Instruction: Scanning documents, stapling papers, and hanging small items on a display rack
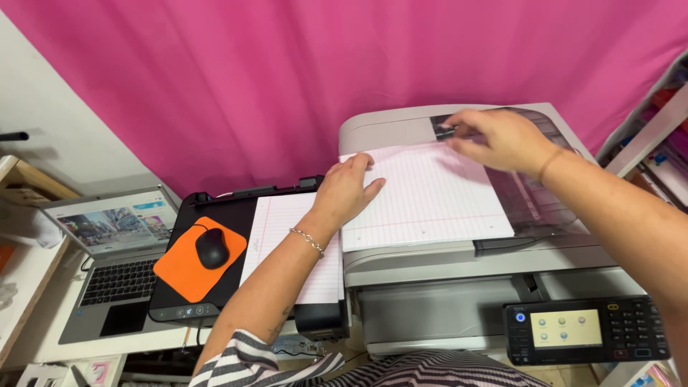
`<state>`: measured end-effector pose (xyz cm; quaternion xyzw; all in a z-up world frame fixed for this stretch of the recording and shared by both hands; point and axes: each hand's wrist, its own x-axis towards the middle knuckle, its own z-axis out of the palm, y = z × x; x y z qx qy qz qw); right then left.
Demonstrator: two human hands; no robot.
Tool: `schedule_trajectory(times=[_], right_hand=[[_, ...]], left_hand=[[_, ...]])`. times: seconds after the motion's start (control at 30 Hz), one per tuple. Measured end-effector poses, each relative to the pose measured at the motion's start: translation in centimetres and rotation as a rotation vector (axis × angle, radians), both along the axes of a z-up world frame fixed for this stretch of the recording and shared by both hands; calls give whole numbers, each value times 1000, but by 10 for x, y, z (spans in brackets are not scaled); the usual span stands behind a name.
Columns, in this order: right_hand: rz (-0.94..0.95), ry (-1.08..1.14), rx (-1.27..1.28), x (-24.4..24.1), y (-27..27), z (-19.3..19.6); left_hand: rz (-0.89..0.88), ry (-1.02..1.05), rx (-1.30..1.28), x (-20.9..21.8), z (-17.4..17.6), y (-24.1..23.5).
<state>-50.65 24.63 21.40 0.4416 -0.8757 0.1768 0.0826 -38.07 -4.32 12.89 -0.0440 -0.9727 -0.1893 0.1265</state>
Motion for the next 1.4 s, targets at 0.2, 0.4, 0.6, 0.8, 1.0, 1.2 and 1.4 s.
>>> schedule_trajectory(times=[0.2, 0.4, 0.6, 0.8, 1.0, 1.2, 1.4], right_hand=[[351, -497, -251, -29, -114, -9], [284, -1054, -73, -44, -147, -53], [284, -840, 281, -37, -151, -27], [207, -724, 406, -33, -156, -23], [141, -607, 493, -37, -160, -28], [107, -593, 483, -36, -161, -32], [101, -526, 510, -44, -167, -46]], left_hand=[[56, -10, 116, 17, 17, -1], [81, 60, 287, 16, 3, -5], [83, 168, 290, 17, 2, -6], [68, 168, 290, 15, -4, -6], [53, 95, 237, 11, -3, -5], [34, 52, 205, 16, 1, -1], [37, 38, 137, 9, -11, -1]])
